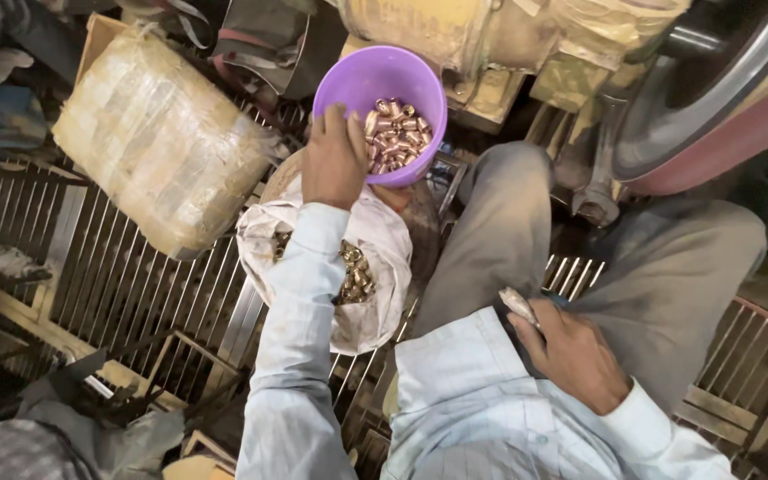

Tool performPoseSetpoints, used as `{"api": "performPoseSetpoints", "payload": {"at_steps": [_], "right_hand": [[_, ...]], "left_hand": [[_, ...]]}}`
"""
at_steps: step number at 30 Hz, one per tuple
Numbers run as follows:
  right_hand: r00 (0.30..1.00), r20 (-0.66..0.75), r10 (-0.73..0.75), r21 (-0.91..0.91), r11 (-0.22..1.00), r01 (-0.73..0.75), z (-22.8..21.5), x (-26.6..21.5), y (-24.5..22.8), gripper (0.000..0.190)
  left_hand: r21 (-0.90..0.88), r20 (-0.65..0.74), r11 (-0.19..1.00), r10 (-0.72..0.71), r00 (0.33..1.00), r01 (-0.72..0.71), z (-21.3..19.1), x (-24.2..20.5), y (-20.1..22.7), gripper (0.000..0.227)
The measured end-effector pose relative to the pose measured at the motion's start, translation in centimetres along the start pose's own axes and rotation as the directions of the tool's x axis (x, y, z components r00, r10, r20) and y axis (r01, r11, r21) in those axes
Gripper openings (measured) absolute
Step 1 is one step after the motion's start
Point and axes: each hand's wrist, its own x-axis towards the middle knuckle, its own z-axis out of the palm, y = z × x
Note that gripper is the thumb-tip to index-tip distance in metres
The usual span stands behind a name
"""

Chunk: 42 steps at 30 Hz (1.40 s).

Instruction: The person sits on a metal grate floor and repeatedly picks up small brass-colored metal parts from a white sack. They hold each part against a vertical belt sander to smooth its surface, then place the finished part into a purple bucket. The process is repeated continuously throughout the clip.

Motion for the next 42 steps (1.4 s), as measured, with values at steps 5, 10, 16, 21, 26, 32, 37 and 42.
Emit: {"api": "performPoseSetpoints", "payload": {"at_steps": [5, 10, 16, 21, 26, 32, 37, 42], "right_hand": [[0.993, 0.068, 0.101, 0.098, 0.989, -0.107, 1.2, -1.6, 1.8, 0.027], [0.98, 0.088, 0.179, 0.162, 0.968, -0.191, 1.2, -2.3, 2.4, 0.025], [0.888, 0.226, 0.4, 0.31, 0.835, -0.455, 0.8, -2.1, 2.5, 0.039], [0.932, 0.178, 0.316, 0.245, 0.903, -0.353, 0.9, -2.0, 2.8, 0.037], [0.978, 0.144, 0.148, 0.278, 0.943, -0.184, 1.1, -1.3, 2.9, 0.036], [0.988, 0.083, 0.129, 0.361, 0.92, -0.15, 0.9, -1.6, 3.1, 0.035], [0.991, 0.023, 0.13, 0.396, 0.909, -0.128, 0.4, -1.7, 2.8, 0.032], [0.996, 0.043, 0.074, 0.472, 0.878, -0.086, 0.2, -0.3, 0.9, 0.034]], "left_hand": [[0.051, -0.083, 0.998, -0.021, 0.996, 0.026, -2.4, -0.9, -1.4, 0.023], [-0.052, -0.075, 0.985, -0.166, 0.983, 0.162, -3.8, -4.6, -3.0, 0.023], [-0.19, -0.067, 0.851, -0.509, 0.858, 0.49, -2.1, -14.5, -5.7, 0.023], [0.403, 0.359, 0.861, -0.461, 0.812, 0.31, 2.4, -22.4, -9.3, 0.027], [0.561, 0.507, 0.812, -0.489, 0.71, 0.159, 6.1, -25.1, -12.3, 0.029], [0.429, 0.539, 0.882, -0.424, 0.728, 0.196, 4.0, -22.5, -11.3, 0.036], [0.115, 0.392, 0.87, -0.484, 0.783, 0.48, -1.0, -20.2, -7.9, 0.034], [-0.557, 0.431, 0.575, -0.416, 0.8, 0.599, -3.6, -19.3, -1.3, 0.034]]}}
